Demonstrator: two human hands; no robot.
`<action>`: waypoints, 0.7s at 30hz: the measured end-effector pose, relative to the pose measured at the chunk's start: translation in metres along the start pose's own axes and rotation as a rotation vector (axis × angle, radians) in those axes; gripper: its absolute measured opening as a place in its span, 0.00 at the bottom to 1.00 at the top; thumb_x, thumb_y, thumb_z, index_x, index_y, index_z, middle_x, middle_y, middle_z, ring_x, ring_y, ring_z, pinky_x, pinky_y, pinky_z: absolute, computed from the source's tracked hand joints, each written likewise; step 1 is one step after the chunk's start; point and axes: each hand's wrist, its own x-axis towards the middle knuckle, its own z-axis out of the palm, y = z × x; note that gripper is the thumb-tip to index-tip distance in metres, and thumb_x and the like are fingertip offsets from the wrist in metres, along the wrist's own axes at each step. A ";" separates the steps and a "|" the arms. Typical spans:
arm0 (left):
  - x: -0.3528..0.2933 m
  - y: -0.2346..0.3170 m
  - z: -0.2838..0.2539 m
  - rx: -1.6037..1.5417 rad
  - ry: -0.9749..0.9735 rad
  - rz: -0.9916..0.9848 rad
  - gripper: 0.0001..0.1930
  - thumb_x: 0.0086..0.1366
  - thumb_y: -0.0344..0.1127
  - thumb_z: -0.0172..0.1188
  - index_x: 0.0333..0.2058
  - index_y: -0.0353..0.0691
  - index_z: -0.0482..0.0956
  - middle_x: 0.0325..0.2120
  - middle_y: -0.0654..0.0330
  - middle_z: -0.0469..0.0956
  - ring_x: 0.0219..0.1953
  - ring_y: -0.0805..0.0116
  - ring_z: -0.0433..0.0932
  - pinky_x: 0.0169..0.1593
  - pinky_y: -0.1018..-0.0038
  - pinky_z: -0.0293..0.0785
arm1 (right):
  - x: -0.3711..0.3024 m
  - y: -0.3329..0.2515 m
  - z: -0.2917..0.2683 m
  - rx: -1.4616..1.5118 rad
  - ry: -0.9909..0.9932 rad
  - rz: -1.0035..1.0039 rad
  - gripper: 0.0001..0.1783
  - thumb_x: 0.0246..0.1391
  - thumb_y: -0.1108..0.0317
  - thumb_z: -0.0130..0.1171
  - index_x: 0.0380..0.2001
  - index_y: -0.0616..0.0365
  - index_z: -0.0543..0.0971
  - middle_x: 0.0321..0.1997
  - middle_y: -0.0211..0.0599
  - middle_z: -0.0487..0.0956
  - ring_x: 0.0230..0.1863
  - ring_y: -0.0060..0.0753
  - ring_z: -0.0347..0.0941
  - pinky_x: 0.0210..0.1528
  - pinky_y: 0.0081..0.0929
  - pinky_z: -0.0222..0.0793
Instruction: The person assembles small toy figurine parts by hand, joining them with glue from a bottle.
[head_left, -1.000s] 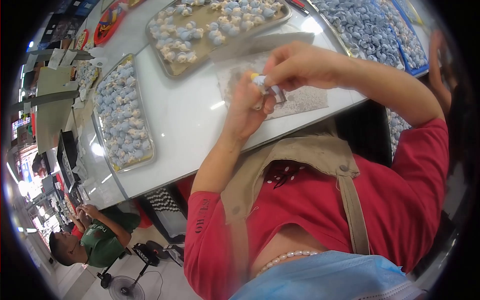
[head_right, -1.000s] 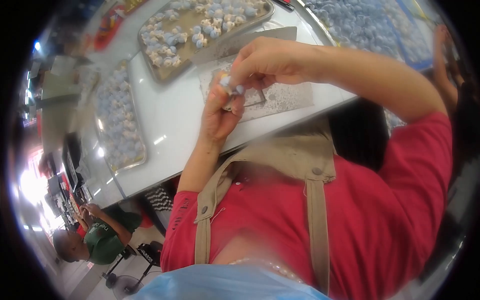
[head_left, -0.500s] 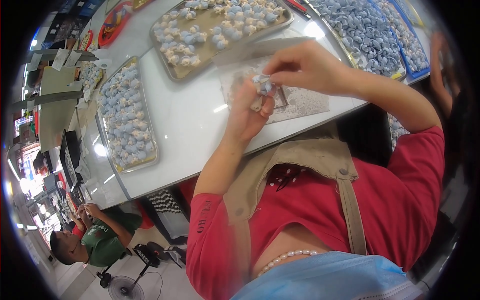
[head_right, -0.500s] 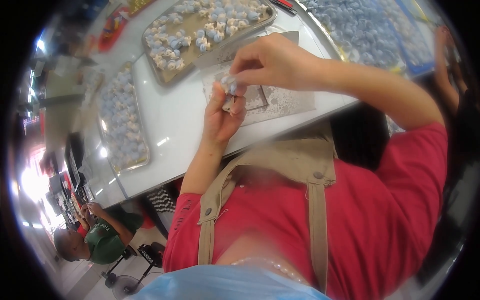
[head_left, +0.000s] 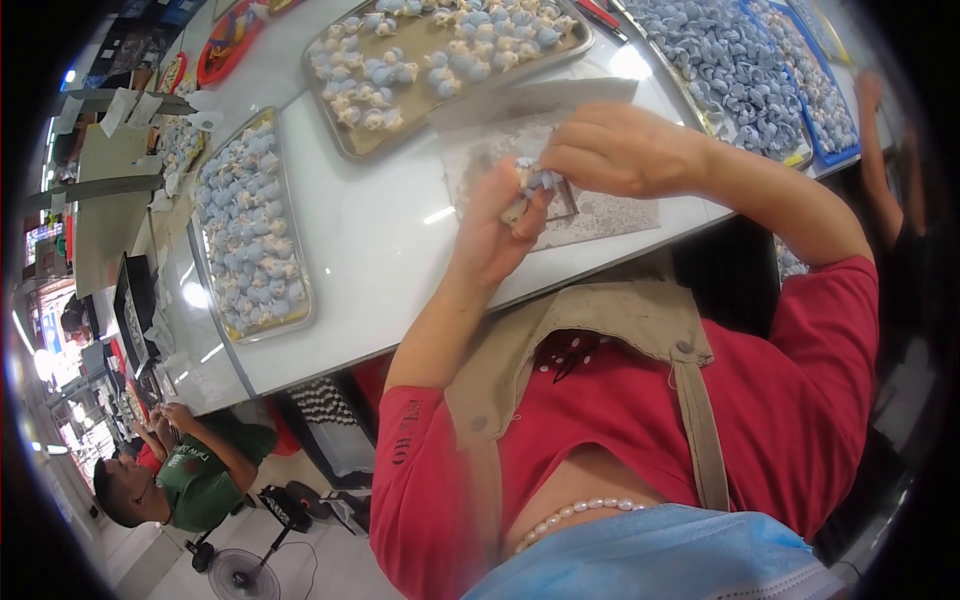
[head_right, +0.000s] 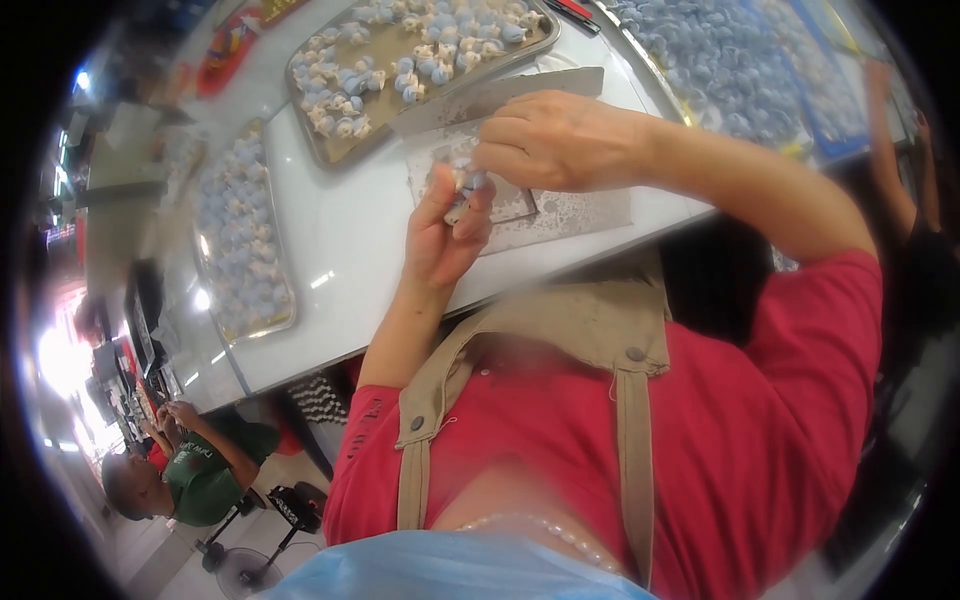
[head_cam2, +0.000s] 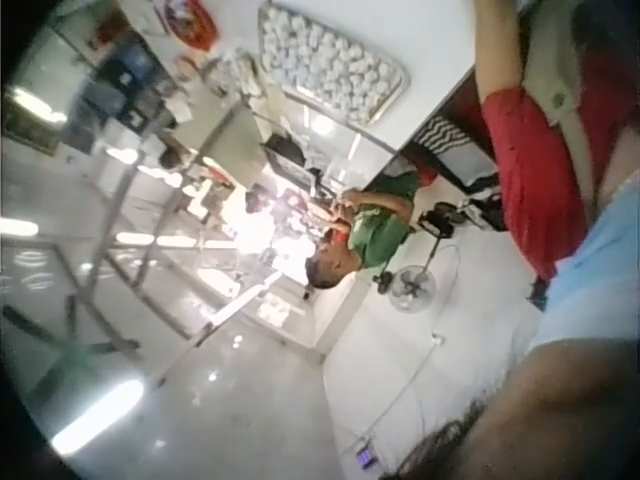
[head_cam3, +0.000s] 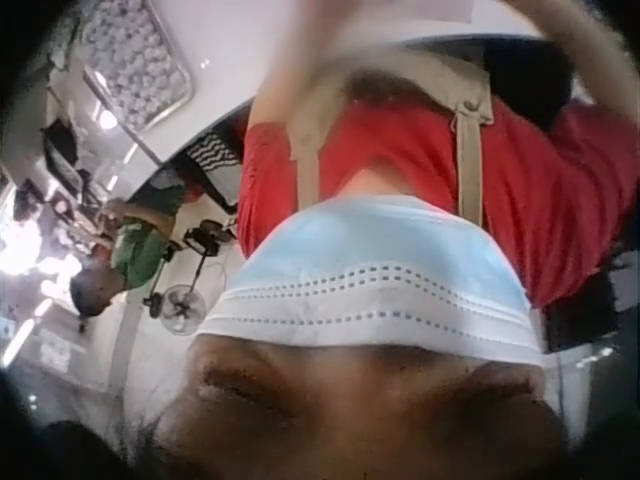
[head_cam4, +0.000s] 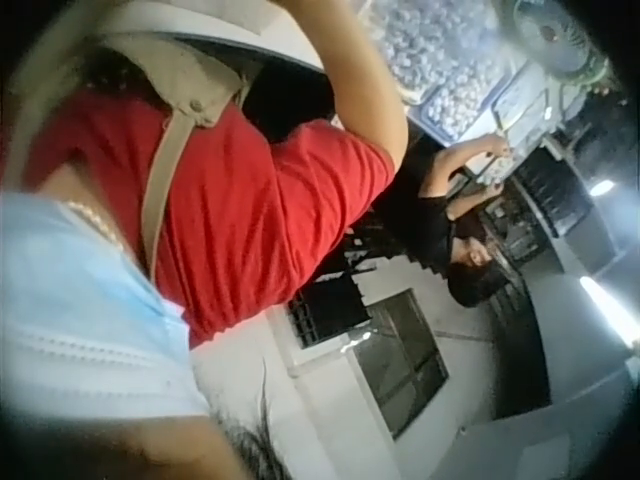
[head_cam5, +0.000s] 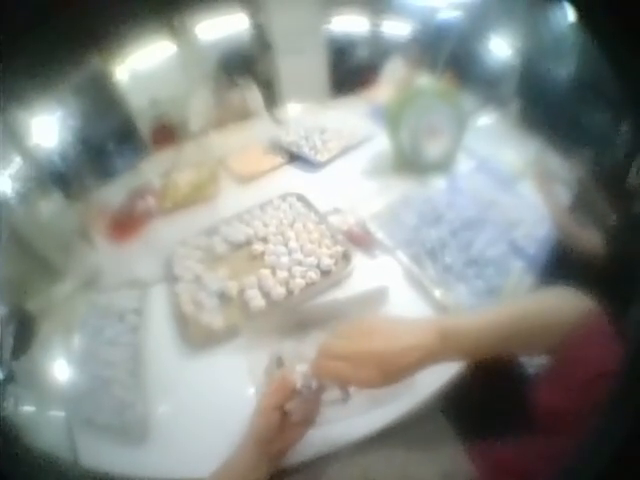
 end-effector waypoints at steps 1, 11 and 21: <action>-0.001 0.002 0.001 -0.018 -0.048 -0.012 0.12 0.65 0.42 0.48 0.41 0.41 0.67 0.30 0.59 0.71 0.23 0.77 0.66 0.23 0.87 0.60 | 0.000 -0.001 0.002 -0.002 -0.001 -0.004 0.06 0.42 0.74 0.53 0.28 0.60 0.71 0.24 0.38 0.70 0.24 0.41 0.70 0.24 0.33 0.67; 0.002 -0.003 0.011 0.012 0.126 -0.006 0.13 0.65 0.43 0.46 0.41 0.40 0.69 0.29 0.60 0.70 0.20 0.79 0.62 0.21 0.88 0.58 | -0.007 -0.008 0.000 0.219 -0.030 0.216 0.08 0.43 0.74 0.54 0.30 0.62 0.72 0.24 0.40 0.71 0.25 0.45 0.71 0.26 0.34 0.68; 0.003 -0.002 0.006 -0.031 0.023 -0.099 0.13 0.66 0.42 0.45 0.43 0.41 0.67 0.27 0.59 0.68 0.15 0.82 0.60 0.18 0.89 0.57 | -0.021 0.013 0.000 0.088 -0.095 0.032 0.12 0.41 0.75 0.55 0.33 0.61 0.71 0.29 0.40 0.71 0.28 0.38 0.70 0.27 0.29 0.68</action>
